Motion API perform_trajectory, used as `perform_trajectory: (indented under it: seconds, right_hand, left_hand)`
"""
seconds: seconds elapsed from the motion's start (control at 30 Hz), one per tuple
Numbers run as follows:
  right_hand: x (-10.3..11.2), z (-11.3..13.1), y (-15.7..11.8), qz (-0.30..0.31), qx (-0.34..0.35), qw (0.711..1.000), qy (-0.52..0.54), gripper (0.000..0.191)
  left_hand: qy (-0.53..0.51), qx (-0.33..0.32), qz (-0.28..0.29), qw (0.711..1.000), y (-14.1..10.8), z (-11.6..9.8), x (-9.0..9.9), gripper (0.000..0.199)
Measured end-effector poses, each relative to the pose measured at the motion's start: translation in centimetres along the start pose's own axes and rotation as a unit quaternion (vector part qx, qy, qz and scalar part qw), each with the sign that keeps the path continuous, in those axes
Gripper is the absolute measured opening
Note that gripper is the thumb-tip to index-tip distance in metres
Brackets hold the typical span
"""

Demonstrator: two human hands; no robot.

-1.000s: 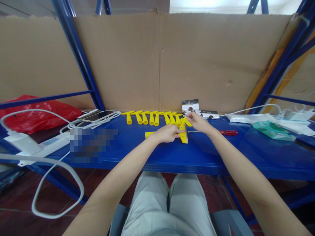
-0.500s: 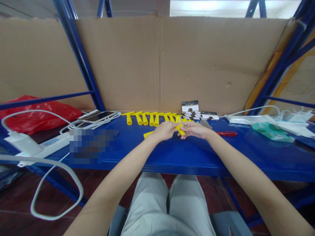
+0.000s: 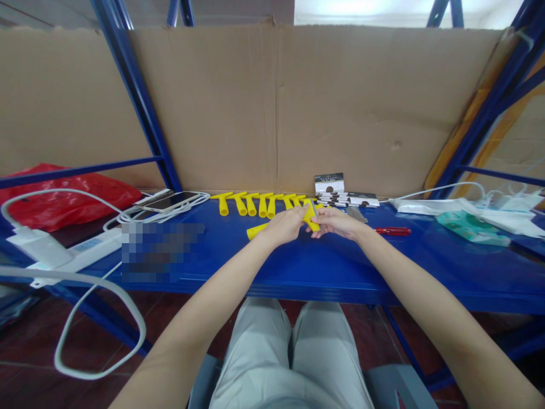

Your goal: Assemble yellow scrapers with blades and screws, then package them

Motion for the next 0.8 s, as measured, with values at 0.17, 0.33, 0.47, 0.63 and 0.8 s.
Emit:
perform_trajectory:
  seconds: [0.17, 0.33, 0.47, 0.63, 0.8]
  right_hand:
    - [-0.7, 0.9, -0.3, -0.012, 0.008, 1.000, 0.009, 0.013]
    - [-0.3, 1.9, -0.6, -0.057, 0.060, 0.996, 0.023, 0.016]
    - [1.1, 1.9, -0.4, -0.109, 0.078, 0.991, 0.015, 0.013]
    - [1.5, 1.4, 0.0, -0.116, 0.067, 0.991, -0.009, 0.012]
    - [1.3, 1.3, -0.1, -0.120, 0.056, 0.991, -0.026, 0.009]
  left_hand:
    - [0.004, 0.029, -0.010, 1.000, -0.1, 0.0, 0.4, 0.052]
    - [-0.114, 0.079, -0.080, 0.987, 0.5, 1.1, 1.2, 0.038]
    - [-0.281, 0.198, -0.115, 0.932, 0.7, 3.1, 2.1, 0.011]
    - [-0.570, 0.256, -0.057, 0.779, 0.1, 3.4, 2.5, 0.021]
    - [-0.674, 0.273, 0.017, 0.686, 0.0, 2.7, 1.9, 0.022]
Point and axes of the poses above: each hand's wrist, its own y-axis towards the middle knuckle, its own x-axis out of the back of the hand, z = x × y, the point moved 4 cm from there along y, towards the middle knuckle, and after that the axes turned 8 degrees about y, right-handed, at the moved point
